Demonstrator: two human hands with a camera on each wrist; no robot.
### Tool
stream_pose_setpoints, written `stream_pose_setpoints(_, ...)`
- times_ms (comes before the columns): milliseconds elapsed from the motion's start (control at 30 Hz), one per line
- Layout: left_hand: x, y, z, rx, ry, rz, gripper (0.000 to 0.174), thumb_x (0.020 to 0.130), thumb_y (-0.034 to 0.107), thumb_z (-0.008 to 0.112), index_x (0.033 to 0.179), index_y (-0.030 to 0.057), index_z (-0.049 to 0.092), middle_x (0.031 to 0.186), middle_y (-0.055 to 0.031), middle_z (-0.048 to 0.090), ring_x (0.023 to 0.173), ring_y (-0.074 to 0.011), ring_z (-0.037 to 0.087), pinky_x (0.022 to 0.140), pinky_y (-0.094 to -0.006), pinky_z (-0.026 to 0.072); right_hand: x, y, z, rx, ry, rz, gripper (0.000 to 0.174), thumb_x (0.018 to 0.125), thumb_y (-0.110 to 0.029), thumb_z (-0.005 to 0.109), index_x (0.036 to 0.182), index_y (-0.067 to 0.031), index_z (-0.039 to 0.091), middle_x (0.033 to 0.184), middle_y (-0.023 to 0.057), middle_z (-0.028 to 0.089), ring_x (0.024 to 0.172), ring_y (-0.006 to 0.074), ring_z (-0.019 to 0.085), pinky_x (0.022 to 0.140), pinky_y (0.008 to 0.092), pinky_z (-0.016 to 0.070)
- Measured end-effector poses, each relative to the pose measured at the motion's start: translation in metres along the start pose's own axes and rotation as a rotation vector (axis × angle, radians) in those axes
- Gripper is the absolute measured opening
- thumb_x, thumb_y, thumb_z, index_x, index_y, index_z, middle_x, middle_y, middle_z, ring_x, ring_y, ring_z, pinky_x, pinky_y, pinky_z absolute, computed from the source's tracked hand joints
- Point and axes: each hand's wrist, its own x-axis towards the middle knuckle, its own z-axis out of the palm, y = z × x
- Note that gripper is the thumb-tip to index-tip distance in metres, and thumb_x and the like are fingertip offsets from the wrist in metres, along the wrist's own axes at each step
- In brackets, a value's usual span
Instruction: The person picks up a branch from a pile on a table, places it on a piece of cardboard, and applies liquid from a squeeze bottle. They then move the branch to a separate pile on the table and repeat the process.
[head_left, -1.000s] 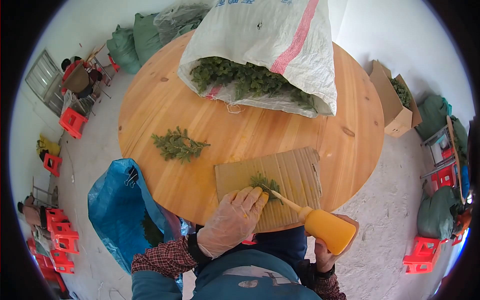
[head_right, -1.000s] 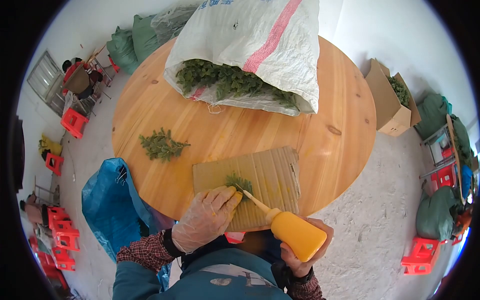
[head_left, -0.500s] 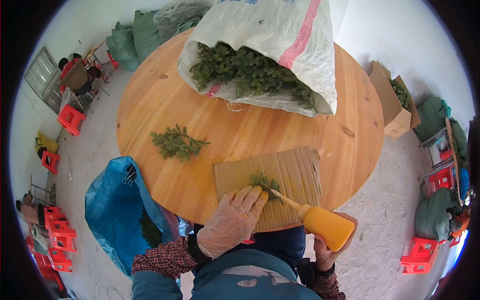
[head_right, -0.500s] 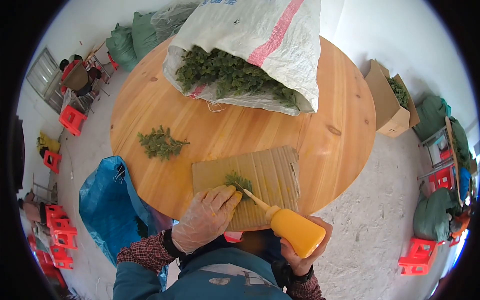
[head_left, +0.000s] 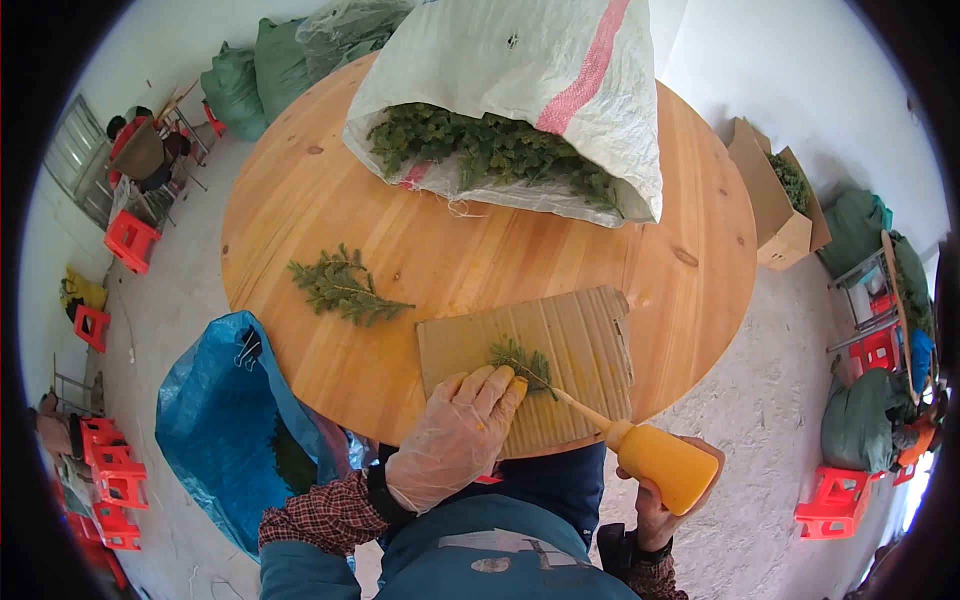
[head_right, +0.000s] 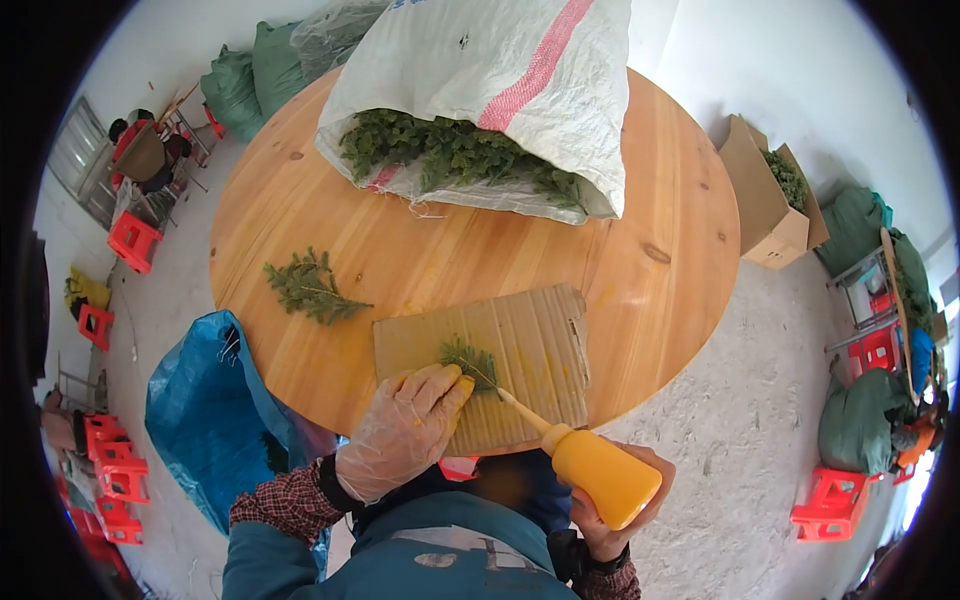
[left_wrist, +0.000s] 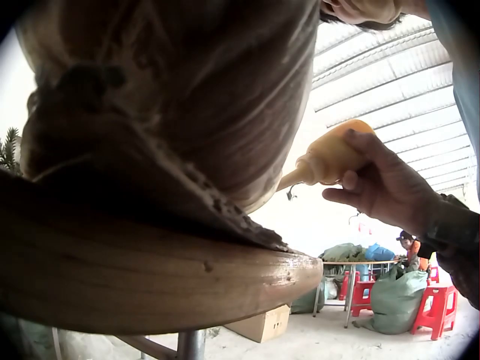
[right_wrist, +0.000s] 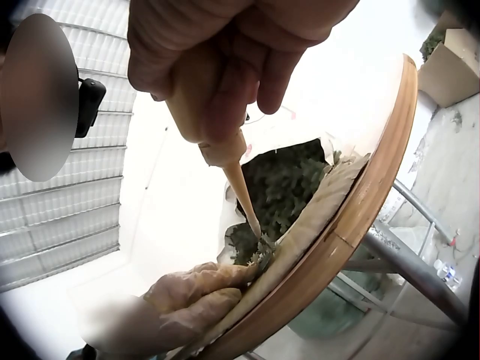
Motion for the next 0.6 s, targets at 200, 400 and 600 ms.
stream_pose_setpoints(200,0.001,0.001,0.001,0.004,0.034,-0.009,0.044,0.087,0.014,0.062,0.129,0.0002,0.061,0.128,-0.0146,0.057,0.117,-0.0288,0.056,0.095,-0.0410,0.0445,-0.003,-0.007,-0.003,-0.010,0.025,-0.013,0.080,0.078,-0.048,0.084,0.123,-0.0024,0.037,0.107,0.0162,0.058,0.087,0.0249,0.069,0.075,0.0352,0.0586)
stream_pose_setpoints(400,0.002,0.002,-0.002,0.027,0.006,-0.001,0.045,0.089,0.017,0.056,0.129,-0.0029,0.059,0.128,-0.0162,0.056,0.119,-0.0284,0.054,0.099,-0.0410,0.0433,-0.007,-0.010,-0.006,-0.021,0.046,-0.015,0.078,0.079,-0.047,0.084,0.123,-0.0025,0.037,0.109,0.0165,0.058,0.085,0.0250,0.070,0.074,0.0355,0.0593)
stream_pose_setpoints(600,0.005,-0.003,-0.011,-0.003,-0.038,-0.006,0.046,0.086,0.015,0.064,0.130,0.0020,0.060,0.128,-0.0147,0.058,0.118,-0.0290,0.055,0.096,-0.0425,0.0435,-0.009,-0.007,-0.022,-0.061,0.012,0.006,0.074,0.085,-0.055,0.074,0.123,-0.0002,0.042,0.108,0.0150,0.059,0.084,0.0241,0.069,0.066,0.0336,0.0578)
